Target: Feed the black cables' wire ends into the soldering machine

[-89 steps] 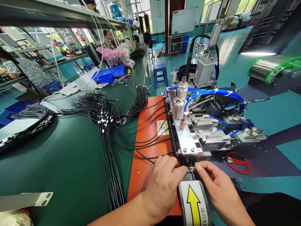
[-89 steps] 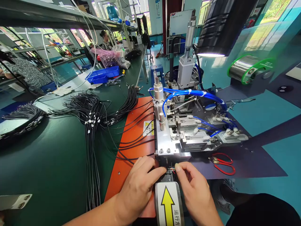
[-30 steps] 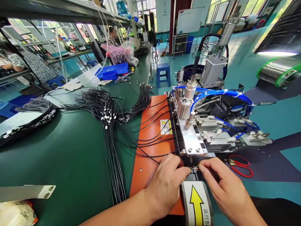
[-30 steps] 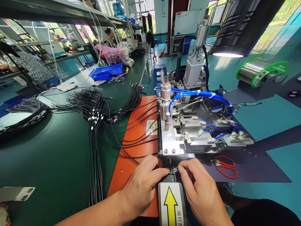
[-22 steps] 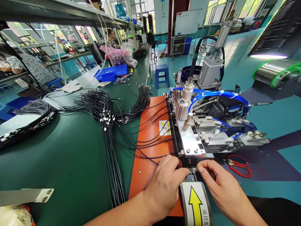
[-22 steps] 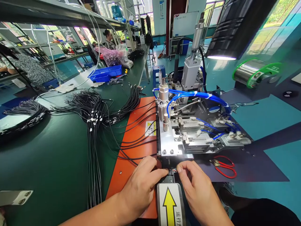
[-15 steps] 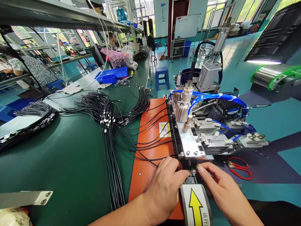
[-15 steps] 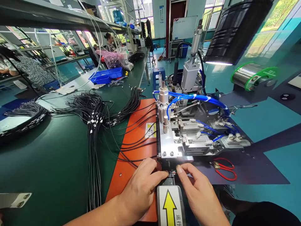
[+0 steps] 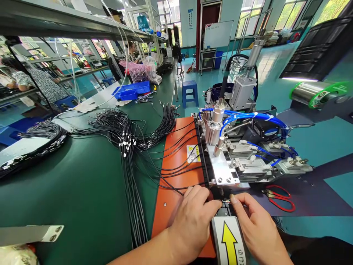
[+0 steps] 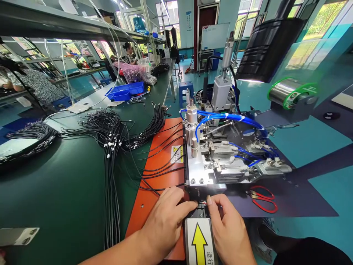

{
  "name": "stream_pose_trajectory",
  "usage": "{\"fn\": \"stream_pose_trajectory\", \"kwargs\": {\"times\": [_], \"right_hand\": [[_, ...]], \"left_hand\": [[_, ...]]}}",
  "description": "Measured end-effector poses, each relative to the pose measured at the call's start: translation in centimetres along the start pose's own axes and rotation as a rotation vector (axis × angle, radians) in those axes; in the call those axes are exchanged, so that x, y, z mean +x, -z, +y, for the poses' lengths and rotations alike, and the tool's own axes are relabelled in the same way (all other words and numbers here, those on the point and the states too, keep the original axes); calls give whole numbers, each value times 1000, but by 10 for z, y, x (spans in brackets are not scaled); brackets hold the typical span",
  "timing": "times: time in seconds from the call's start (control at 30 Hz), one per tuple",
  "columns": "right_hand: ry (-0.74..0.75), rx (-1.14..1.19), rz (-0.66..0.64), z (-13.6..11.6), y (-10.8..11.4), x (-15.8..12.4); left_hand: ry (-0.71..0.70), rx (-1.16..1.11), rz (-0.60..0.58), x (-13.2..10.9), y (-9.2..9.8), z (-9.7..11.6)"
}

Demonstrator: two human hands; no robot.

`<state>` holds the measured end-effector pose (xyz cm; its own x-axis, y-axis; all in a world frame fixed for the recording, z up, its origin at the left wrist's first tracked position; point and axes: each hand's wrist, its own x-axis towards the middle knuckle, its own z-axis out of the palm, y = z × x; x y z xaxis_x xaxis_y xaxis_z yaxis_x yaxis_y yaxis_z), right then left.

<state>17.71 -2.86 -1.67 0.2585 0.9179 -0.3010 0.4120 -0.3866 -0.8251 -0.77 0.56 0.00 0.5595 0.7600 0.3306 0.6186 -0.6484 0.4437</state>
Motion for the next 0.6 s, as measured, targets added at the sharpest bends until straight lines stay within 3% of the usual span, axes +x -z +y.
{"fn": "stream_pose_trajectory", "kwargs": {"times": [0.17,0.6], "right_hand": [[19,46,-88,8,0,7],[29,130,-143,8,5,13]], "left_hand": [[30,11,-7,0,1,2],[69,59,-13,0,12,2]]}}
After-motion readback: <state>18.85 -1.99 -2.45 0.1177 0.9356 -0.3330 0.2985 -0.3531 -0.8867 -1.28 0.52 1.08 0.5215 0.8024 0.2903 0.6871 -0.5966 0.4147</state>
